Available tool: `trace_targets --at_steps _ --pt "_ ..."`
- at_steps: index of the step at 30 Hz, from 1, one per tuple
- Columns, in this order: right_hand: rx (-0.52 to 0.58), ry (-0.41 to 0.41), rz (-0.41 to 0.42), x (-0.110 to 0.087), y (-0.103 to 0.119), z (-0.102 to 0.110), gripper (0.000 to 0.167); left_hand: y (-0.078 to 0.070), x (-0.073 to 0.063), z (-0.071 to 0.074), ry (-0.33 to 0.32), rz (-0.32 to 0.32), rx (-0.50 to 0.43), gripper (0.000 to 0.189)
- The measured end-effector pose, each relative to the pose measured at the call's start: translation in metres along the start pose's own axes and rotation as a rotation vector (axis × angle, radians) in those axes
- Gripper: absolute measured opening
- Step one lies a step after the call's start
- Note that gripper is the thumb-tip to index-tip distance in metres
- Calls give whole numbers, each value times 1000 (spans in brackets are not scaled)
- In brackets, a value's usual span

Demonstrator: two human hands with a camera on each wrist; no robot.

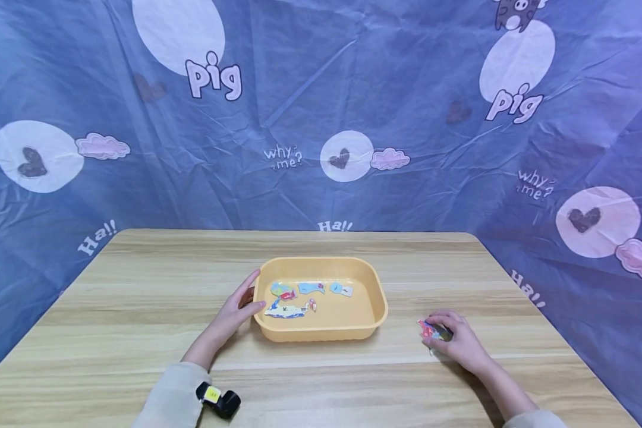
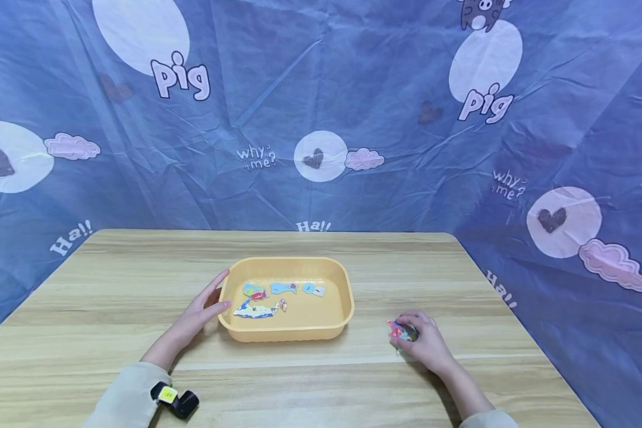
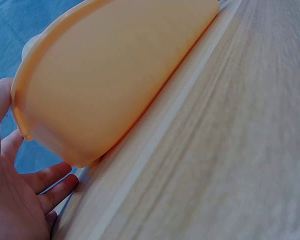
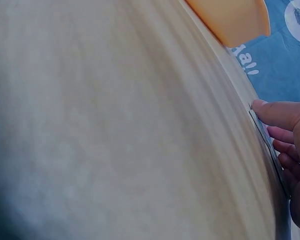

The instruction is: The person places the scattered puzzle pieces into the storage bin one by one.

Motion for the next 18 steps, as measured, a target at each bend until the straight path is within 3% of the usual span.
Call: trace_targets --at_steps 8,18 --pt "-25 -13 11 1 1 -2 31 -3 -1 -1 0 22 -19 67" --pt "-48 24 -12 7 5 0 27 -27 -8 -8 9 30 4 66"
Point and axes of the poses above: each hand's wrist, its own x-axis towards the middle knuckle, its own z-axis out of the back of the hand, y = z × x, the point moved 3 cm from there along x, towards the middle knuckle, and after that the axes turned 9 degrees about y, right-handed, at the moved point
